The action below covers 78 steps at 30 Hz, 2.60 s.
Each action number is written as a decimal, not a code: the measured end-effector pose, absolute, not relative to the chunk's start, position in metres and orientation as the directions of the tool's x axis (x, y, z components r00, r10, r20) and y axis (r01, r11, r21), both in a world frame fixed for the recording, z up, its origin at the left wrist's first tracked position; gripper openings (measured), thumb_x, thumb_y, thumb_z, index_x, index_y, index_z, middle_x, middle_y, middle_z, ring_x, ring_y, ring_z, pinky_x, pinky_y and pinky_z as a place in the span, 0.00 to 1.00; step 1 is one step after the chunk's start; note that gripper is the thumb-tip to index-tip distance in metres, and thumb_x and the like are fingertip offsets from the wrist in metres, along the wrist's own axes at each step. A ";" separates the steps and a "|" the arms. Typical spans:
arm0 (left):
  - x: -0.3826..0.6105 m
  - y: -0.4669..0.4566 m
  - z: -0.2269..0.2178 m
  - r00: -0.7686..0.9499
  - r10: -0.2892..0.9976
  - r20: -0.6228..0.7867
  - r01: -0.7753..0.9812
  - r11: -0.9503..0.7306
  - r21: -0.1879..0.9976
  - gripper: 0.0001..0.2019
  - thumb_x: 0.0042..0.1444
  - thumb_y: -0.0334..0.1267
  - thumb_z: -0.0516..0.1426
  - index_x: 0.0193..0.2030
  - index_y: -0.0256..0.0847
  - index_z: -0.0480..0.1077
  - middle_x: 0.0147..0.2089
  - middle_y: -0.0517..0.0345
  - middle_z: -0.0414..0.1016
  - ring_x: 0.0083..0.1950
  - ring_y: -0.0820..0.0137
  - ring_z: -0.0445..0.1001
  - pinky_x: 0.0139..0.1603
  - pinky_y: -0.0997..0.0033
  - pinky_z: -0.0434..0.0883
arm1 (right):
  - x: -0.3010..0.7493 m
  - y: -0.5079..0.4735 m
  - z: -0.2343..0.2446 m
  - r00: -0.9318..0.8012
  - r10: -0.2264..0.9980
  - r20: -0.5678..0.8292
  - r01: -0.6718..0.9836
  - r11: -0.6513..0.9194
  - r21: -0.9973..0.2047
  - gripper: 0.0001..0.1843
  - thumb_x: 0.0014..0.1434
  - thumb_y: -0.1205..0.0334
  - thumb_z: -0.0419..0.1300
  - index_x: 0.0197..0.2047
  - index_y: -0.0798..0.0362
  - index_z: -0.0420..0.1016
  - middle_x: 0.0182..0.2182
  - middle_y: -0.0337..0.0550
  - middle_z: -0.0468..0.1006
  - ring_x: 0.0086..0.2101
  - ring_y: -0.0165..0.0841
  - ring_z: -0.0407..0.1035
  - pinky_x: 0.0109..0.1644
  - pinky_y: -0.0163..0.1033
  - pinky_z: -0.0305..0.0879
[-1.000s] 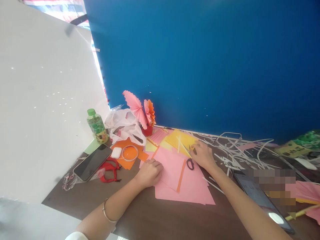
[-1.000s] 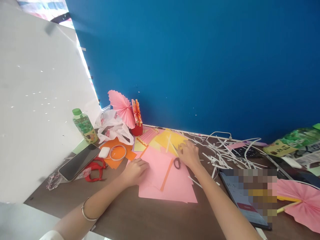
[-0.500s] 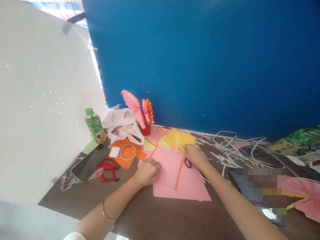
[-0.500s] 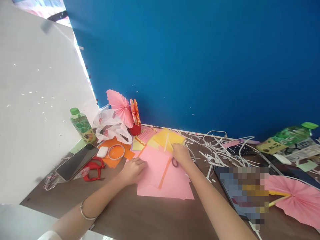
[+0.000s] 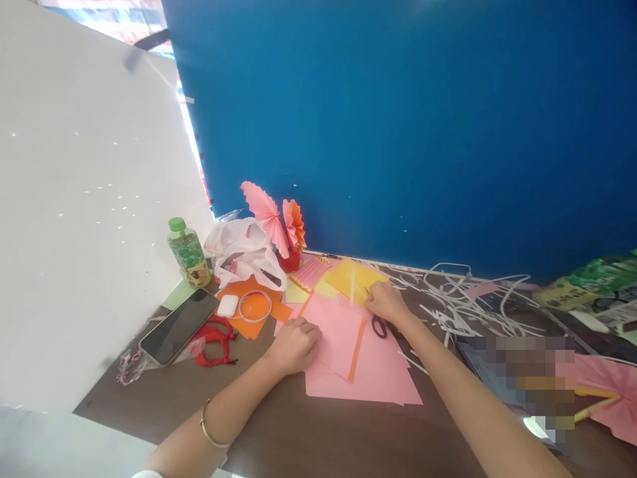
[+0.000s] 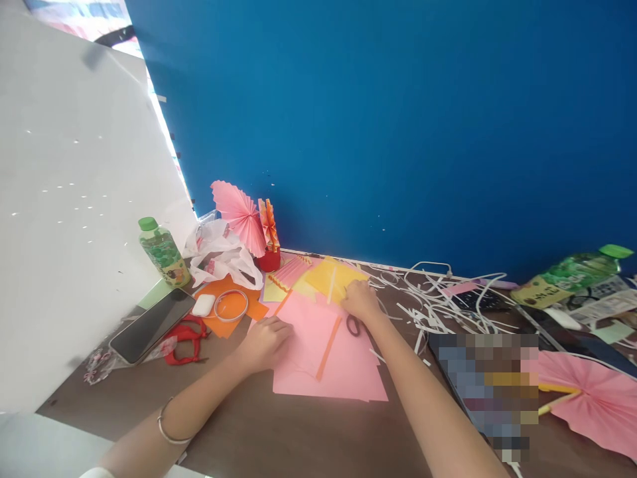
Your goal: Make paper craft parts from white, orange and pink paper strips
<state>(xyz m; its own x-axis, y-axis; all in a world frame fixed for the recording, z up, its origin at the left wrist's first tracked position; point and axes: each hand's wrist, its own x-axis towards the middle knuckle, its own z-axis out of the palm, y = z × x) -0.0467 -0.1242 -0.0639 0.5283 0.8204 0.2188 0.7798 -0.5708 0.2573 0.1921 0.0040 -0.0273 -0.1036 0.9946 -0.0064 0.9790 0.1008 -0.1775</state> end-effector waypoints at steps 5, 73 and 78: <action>-0.047 -0.124 -0.064 0.519 0.821 0.238 0.762 -0.571 0.305 0.09 0.52 0.29 0.49 0.37 0.40 0.68 0.36 0.52 0.73 0.42 0.63 0.68 0.41 0.65 0.65 | 0.194 0.006 -0.024 -0.026 0.999 -0.019 0.891 0.014 -0.453 0.11 0.37 0.73 0.55 0.11 0.53 0.60 0.15 0.42 0.66 0.29 0.37 0.67 0.31 0.36 0.55; -0.039 -0.126 -0.057 0.213 0.971 0.105 0.031 -0.115 0.993 0.05 0.53 0.36 0.54 0.29 0.39 0.69 0.34 0.56 0.74 0.39 0.68 0.72 0.44 0.67 0.68 | 0.131 -0.114 -0.063 -0.056 0.849 0.526 0.436 0.495 -0.752 0.05 0.55 0.68 0.54 0.29 0.51 0.68 0.30 0.42 0.73 0.34 0.33 0.70 0.39 0.39 0.67; -0.046 -0.121 -0.060 0.240 0.967 0.081 -0.239 -0.022 0.971 0.04 0.47 0.34 0.56 0.24 0.39 0.67 0.37 0.54 0.73 0.46 0.62 0.71 0.51 0.57 0.66 | 0.143 -0.104 -0.062 0.040 0.869 0.493 0.467 0.420 -0.778 0.04 0.54 0.68 0.54 0.28 0.51 0.69 0.30 0.41 0.74 0.33 0.33 0.69 0.39 0.40 0.67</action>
